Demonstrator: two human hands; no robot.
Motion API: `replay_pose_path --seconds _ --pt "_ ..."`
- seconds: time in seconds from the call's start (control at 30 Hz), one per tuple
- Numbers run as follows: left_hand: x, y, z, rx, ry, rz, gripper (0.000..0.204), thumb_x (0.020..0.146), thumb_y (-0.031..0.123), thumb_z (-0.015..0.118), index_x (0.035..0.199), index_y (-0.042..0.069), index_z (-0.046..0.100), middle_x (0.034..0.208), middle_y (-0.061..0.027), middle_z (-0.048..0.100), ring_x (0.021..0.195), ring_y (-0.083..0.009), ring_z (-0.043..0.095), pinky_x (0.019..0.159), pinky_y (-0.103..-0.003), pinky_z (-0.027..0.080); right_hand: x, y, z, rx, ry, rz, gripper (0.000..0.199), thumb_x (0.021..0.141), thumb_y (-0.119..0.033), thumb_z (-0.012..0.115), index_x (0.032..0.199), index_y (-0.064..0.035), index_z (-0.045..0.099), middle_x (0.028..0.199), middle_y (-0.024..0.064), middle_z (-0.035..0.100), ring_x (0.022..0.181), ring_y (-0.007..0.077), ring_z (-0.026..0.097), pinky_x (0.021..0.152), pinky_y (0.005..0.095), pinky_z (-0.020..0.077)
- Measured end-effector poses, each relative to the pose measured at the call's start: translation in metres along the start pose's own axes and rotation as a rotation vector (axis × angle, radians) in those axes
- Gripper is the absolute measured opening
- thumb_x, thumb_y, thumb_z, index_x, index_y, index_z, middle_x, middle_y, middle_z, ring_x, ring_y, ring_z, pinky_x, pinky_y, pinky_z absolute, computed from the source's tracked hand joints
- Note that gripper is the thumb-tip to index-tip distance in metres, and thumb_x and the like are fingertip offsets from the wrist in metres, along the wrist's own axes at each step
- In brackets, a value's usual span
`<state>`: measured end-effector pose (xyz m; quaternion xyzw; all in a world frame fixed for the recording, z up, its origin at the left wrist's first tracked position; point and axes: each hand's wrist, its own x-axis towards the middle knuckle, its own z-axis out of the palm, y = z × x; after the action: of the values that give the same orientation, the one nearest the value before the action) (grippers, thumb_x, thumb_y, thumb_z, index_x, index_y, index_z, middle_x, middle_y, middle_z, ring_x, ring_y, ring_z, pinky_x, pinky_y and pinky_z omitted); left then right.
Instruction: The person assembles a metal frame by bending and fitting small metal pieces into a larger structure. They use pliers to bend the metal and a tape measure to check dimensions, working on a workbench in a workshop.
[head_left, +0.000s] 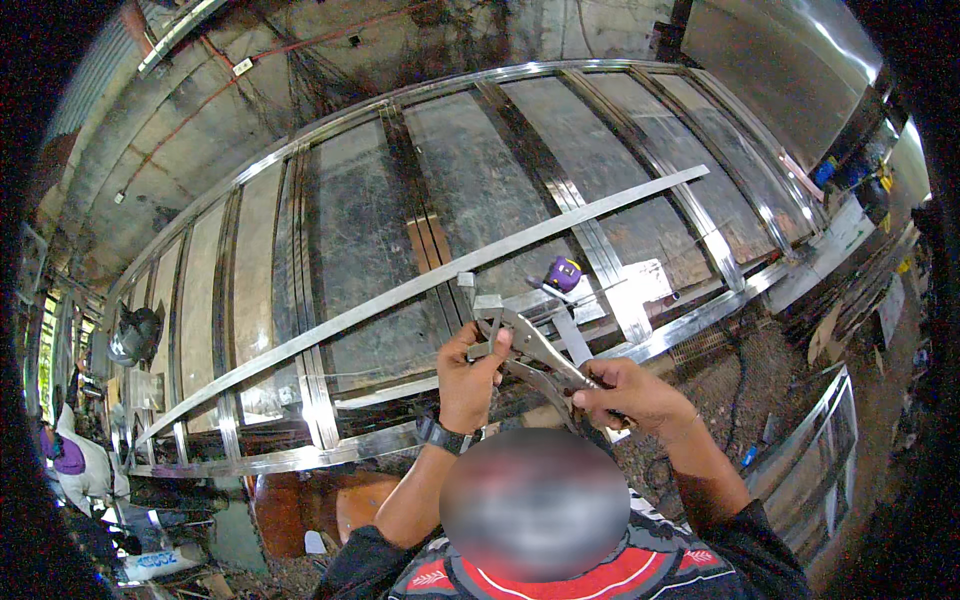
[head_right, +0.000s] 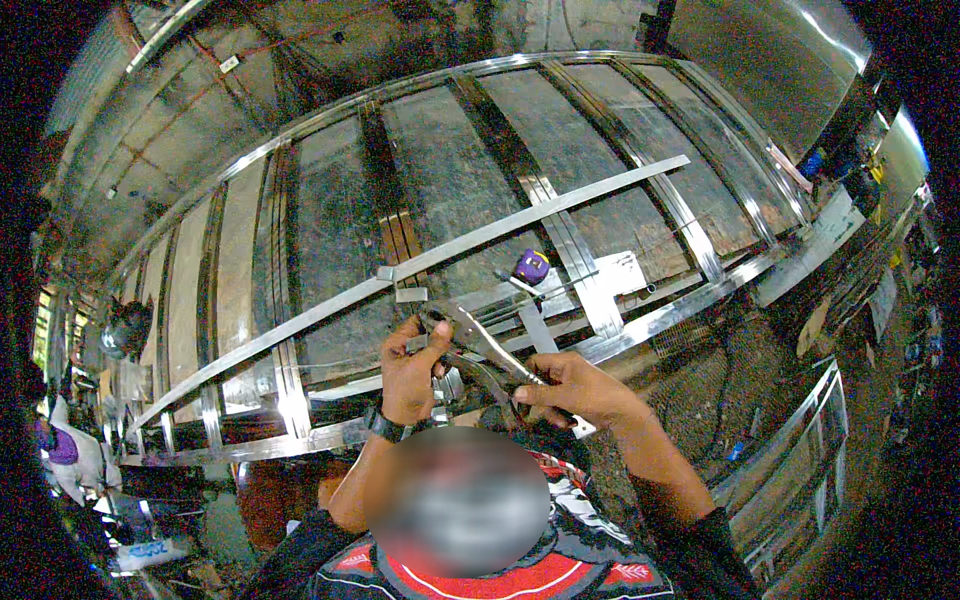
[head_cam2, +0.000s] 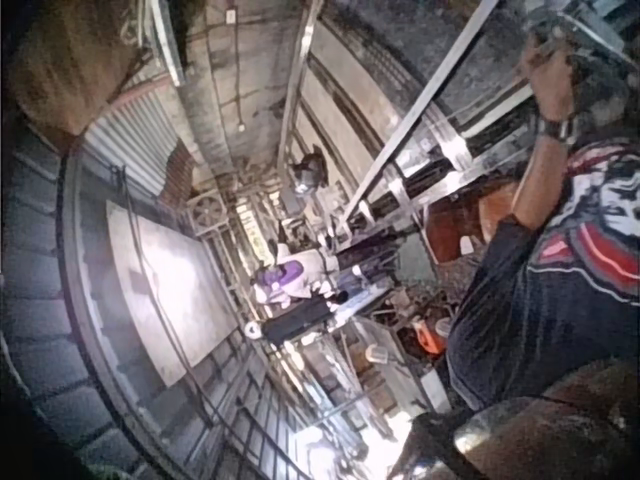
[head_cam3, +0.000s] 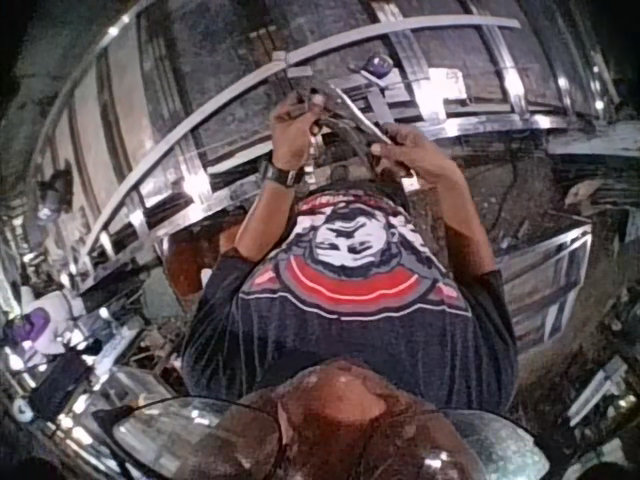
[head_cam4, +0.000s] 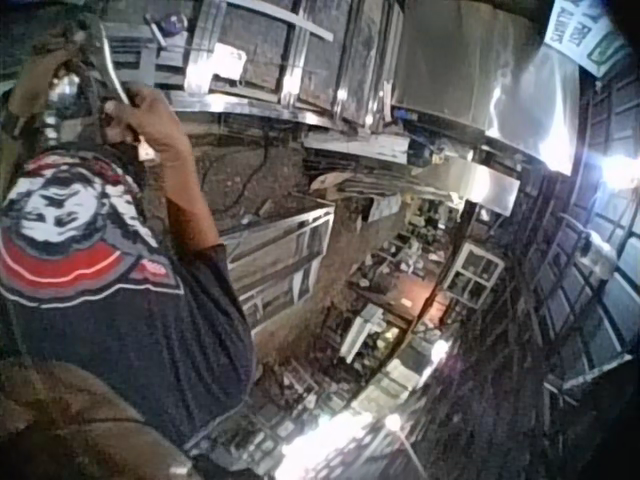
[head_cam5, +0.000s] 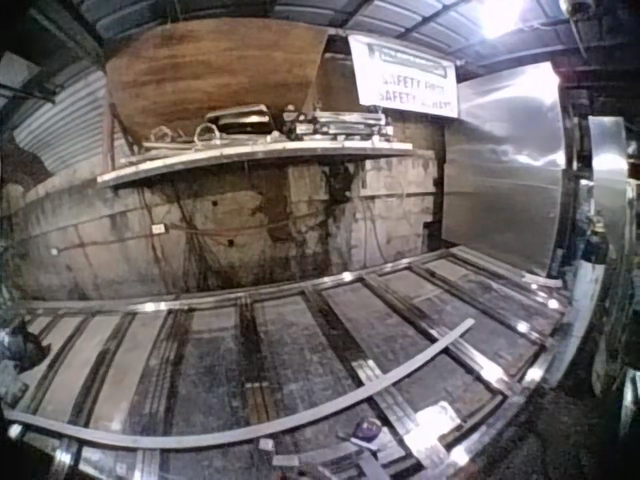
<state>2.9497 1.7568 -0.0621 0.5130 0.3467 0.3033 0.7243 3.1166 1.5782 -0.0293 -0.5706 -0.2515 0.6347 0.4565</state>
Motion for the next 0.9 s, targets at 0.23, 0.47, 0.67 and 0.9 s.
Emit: replay_pose_path --seconds 0.23,0.47,0.67,0.9 --pt "-0.006 0.005 0.004 -0.066 -0.004 0.068 0.013 0.096 0.014 0.073 0.101 0.004 0.066 0.081 0.0023 0.062 0.055 -0.0041 0.049 0.047 -0.022 0.040 0.012 -0.004 -0.003 -0.019 -0.126 -0.005 0.049 0.094 -0.015 0.073 0.132 0.0066 0.051 0.093 0.0101 0.069 0.059 0.0141 0.064 0.050 0.0294 0.0525" --pt "-0.010 0.002 -0.001 -0.169 0.186 0.165 0.009 0.097 0.008 0.070 0.099 0.002 0.065 0.078 -0.0004 0.062 0.049 -0.0051 0.049 0.042 -0.023 0.037 0.013 0.018 -0.011 -0.229 0.186 -0.276 0.048 0.085 -0.003 0.080 0.128 0.0024 0.059 0.108 0.0076 0.068 0.093 0.0129 0.065 0.078 0.0300 0.0569" --pt "-0.011 0.007 -0.008 -0.243 0.251 0.208 0.007 0.097 0.008 0.070 0.099 0.002 0.066 0.078 -0.0013 0.064 0.049 -0.0056 0.049 0.041 -0.022 0.037 0.024 0.063 0.011 -0.201 0.615 -0.455 0.032 0.089 -0.006 0.075 0.119 0.0009 0.064 0.096 0.0033 0.066 0.083 0.0106 0.062 0.074 0.0269 0.0539" --pt "-0.011 0.004 -0.014 -0.213 0.209 0.207 0.008 0.097 0.008 0.069 0.098 0.001 0.067 0.084 -0.0021 0.064 0.049 -0.0057 0.049 0.042 -0.023 0.037 0.013 0.045 0.027 0.630 0.319 -0.164 0.042 0.100 -0.027 0.065 0.136 -0.0081 0.056 0.070 0.0057 0.059 0.052 0.0164 0.056 0.044 0.0298 0.0452"
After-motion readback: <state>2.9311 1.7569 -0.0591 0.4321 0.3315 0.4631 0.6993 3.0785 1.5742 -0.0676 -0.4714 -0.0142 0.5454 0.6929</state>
